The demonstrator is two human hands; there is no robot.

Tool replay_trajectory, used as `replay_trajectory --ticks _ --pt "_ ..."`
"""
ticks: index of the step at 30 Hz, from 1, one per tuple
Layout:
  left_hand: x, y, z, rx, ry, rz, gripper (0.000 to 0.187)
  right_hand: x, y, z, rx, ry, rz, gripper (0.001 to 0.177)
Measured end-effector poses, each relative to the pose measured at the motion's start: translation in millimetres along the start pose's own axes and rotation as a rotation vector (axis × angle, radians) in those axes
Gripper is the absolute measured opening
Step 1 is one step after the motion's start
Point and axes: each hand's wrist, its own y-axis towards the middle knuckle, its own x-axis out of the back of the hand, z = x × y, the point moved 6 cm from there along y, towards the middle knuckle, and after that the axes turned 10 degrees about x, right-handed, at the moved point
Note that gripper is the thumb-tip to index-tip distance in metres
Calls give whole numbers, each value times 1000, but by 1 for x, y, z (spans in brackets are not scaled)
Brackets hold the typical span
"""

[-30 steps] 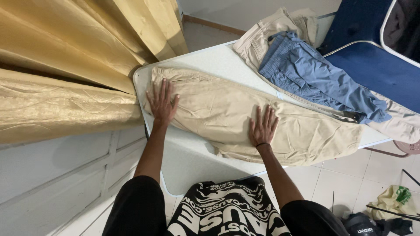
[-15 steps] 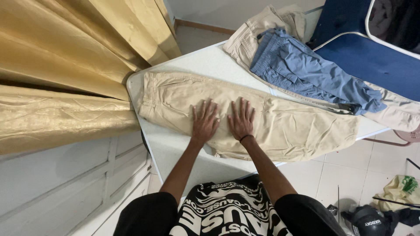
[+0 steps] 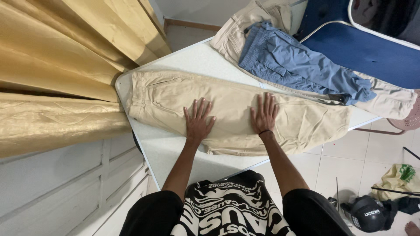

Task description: The person folds a pair of trousers by hand on a white table, smoothing the fabric and aligning the legs before placing them into a blue suitcase.

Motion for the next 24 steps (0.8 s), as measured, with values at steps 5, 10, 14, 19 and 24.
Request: replay_trajectory --ticks 5,10,14,19,24 --pt "2 3 0 -2 -27 -23 70 20 -29 -54 -168 -94 80 66" --pt "2 9 18 7 -6 0 71 29 -43 -60 -116 -95 88 67" --pt "8 17 42 0 35 -7 71 13 -34 -39 -100 -113 105 70" --pt "0 25 59 81 104 76 74 7 -16 -22 -63 -89 131 69" --pt "-18 19 9 119 -29 -68 84 16 -7 -25 -28 -102 192 67"
